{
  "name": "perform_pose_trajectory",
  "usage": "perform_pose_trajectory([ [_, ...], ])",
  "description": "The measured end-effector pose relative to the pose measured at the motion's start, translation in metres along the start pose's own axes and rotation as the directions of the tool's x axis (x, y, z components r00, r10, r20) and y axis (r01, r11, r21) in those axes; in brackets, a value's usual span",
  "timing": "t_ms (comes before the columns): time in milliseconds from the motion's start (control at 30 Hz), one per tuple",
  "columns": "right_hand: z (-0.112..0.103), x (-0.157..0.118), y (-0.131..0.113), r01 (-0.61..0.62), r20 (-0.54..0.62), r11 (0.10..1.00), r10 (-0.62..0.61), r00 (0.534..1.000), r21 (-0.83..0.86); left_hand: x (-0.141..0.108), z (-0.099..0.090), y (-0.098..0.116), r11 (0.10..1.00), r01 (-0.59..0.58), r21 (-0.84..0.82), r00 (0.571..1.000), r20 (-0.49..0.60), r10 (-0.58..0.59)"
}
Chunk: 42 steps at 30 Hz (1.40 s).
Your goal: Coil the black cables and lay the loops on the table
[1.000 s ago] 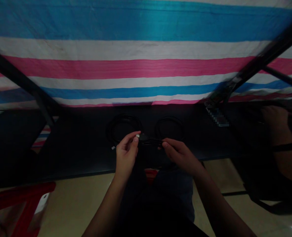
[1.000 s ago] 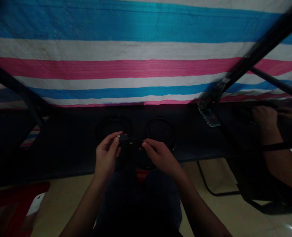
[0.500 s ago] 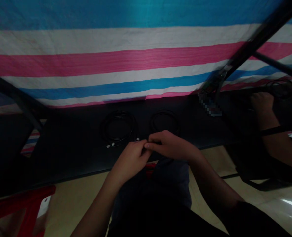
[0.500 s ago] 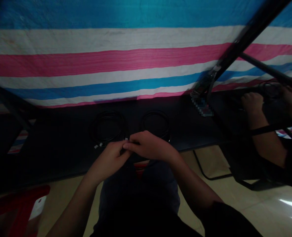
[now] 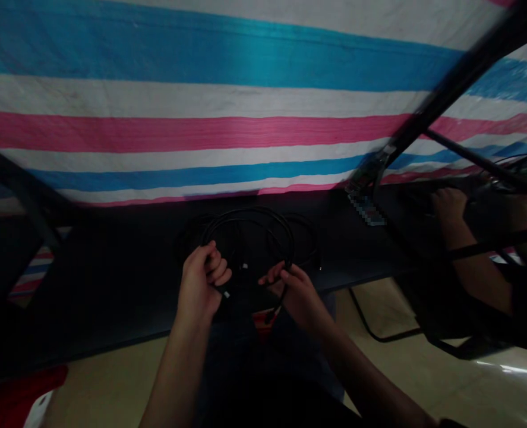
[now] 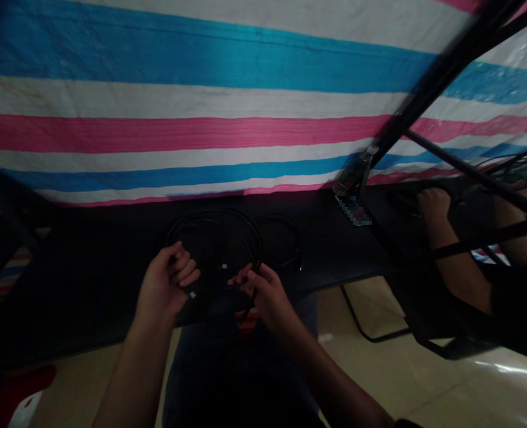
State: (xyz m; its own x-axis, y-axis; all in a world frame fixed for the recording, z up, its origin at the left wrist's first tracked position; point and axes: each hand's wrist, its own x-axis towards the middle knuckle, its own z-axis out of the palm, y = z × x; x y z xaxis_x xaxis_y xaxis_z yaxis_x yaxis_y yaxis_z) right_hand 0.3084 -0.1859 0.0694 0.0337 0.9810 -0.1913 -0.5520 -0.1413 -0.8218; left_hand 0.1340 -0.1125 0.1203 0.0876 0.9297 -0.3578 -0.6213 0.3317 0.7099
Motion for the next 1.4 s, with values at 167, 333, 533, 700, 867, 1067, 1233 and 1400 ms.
perform_pose_trajectory([
  [167,0.028,-0.007,0.027,-0.053,-0.123,0.974,0.081,0.989,0.22,0.0,-0.001,-0.025,0.99,0.034,-0.139,0.997,-0.064,-0.043],
  [333,0.026,0.006,0.001,0.036,-0.289,0.951,0.057,0.956,0.308,-0.003,-0.002,-0.046,0.978,0.107,-0.178,0.99,-0.073,-0.122],
  [533,0.0,0.025,-0.018,0.252,-0.482,0.948,-0.132,0.866,0.192,0.004,0.025,-0.105,0.987,0.105,-0.118,0.954,-0.268,-0.133],
  [700,-0.049,0.055,-0.011,0.372,-0.647,0.915,-0.38,0.661,-0.158,0.032,0.062,-0.158,0.963,-0.047,0.266,0.976,-0.192,0.101],
  [867,-0.101,0.089,-0.007,0.237,-0.626,0.839,-0.527,0.575,-0.489,0.048,0.078,-0.178,0.879,-0.171,0.444,0.954,-0.148,0.261],
  [1067,-0.13,0.099,-0.003,0.082,-0.527,0.701,-0.602,0.6,-0.708,0.047,0.054,-0.186,0.472,-0.4,0.785,0.838,0.105,0.536],
  [1233,-0.138,0.096,0.002,-0.048,-0.431,0.539,-0.614,0.662,-0.841,0.064,0.018,-0.179,0.307,-0.474,0.826,0.817,0.281,0.504],
  [1400,-0.139,0.097,-0.001,-0.078,-0.32,0.387,-0.613,0.722,-0.919,0.082,0.007,-0.165,0.168,-0.505,0.846,0.804,0.391,0.448],
])
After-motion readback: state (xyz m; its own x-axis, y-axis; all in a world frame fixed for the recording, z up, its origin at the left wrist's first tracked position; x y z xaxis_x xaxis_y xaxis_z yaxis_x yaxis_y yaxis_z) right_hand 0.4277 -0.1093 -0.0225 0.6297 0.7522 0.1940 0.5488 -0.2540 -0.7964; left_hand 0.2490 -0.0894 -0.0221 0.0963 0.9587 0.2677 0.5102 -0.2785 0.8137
